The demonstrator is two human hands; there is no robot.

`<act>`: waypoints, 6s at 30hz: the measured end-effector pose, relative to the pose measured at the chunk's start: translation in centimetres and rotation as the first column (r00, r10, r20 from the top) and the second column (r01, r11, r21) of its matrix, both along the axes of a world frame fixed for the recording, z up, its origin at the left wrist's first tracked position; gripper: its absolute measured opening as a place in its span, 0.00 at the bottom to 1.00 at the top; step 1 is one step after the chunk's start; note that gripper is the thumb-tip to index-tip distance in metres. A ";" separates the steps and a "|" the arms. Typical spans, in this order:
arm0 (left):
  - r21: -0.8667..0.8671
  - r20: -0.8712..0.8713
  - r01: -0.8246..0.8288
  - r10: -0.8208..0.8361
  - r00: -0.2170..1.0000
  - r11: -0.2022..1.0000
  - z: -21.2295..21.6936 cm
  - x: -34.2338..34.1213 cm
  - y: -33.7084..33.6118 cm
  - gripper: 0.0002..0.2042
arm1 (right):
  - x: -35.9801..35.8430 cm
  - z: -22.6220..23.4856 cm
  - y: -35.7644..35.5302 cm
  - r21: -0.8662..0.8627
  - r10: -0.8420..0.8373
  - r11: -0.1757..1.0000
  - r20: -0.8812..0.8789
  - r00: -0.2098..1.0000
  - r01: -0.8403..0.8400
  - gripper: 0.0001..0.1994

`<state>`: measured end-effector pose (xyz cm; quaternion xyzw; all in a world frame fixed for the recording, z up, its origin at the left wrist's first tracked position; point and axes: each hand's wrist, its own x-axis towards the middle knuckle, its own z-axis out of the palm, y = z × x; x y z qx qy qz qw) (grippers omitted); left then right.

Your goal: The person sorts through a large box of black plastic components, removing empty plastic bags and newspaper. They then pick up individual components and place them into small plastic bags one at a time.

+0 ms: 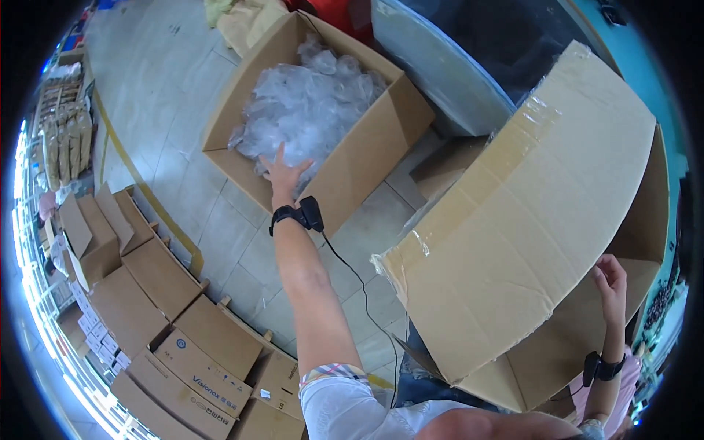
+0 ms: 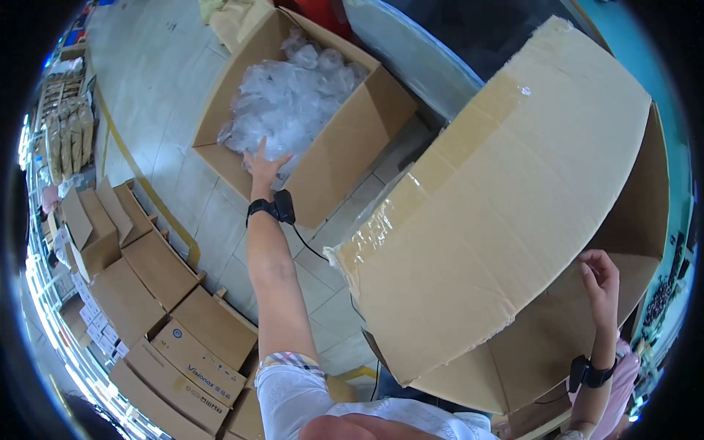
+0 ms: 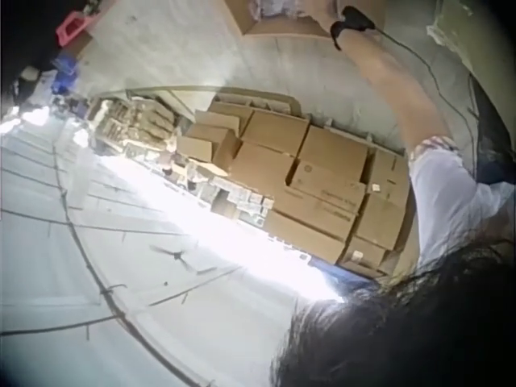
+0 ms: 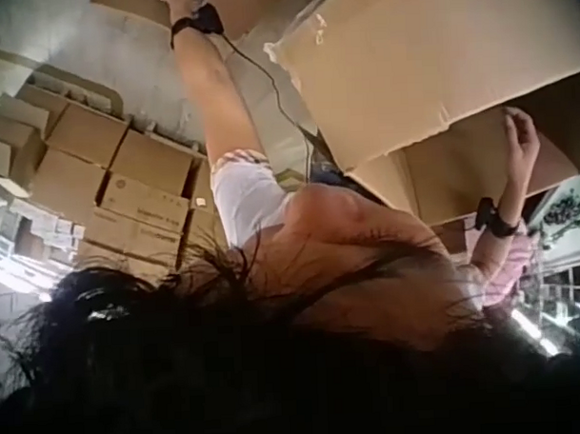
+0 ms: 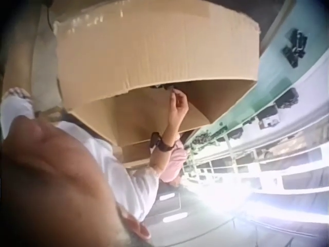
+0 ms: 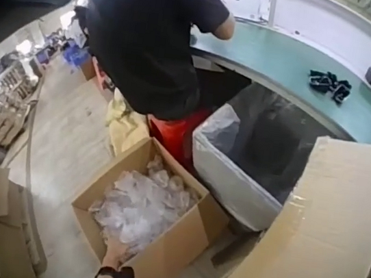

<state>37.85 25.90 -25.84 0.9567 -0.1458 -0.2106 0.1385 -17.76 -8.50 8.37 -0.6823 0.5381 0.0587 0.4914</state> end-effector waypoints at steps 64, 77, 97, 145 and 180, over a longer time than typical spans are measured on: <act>-0.181 0.187 0.844 -0.825 0.533 0.505 13.8 -50.7 -29.2 0.20 | -9.8 -18.4 -16.5 -0.260 0.284 0.809 -0.612 0.738 -0.527 0.14; -0.336 -0.289 0.551 -0.640 0.712 0.764 18.6 -48.4 -30.0 0.10 | -7.7 -16.2 -19.4 -0.206 0.457 0.732 -0.559 0.692 -0.650 0.09; -0.712 -0.104 0.408 -0.660 0.744 0.572 17.7 -47.1 -28.7 0.10 | -9.3 -15.4 -18.4 -0.118 0.618 0.655 -0.485 0.619 -0.746 0.17; 0.027 -0.122 0.715 -0.708 0.696 0.699 22.5 -41.8 -25.2 0.14 | -9.7 -18.9 -8.1 0.041 0.525 0.772 -0.603 0.601 -0.634 0.10; -0.271 -0.218 0.512 -0.570 0.792 0.815 22.8 -39.7 -25.1 0.13 | -7.1 -11.1 -12.8 0.216 0.268 0.936 0.078 0.960 -0.278 0.06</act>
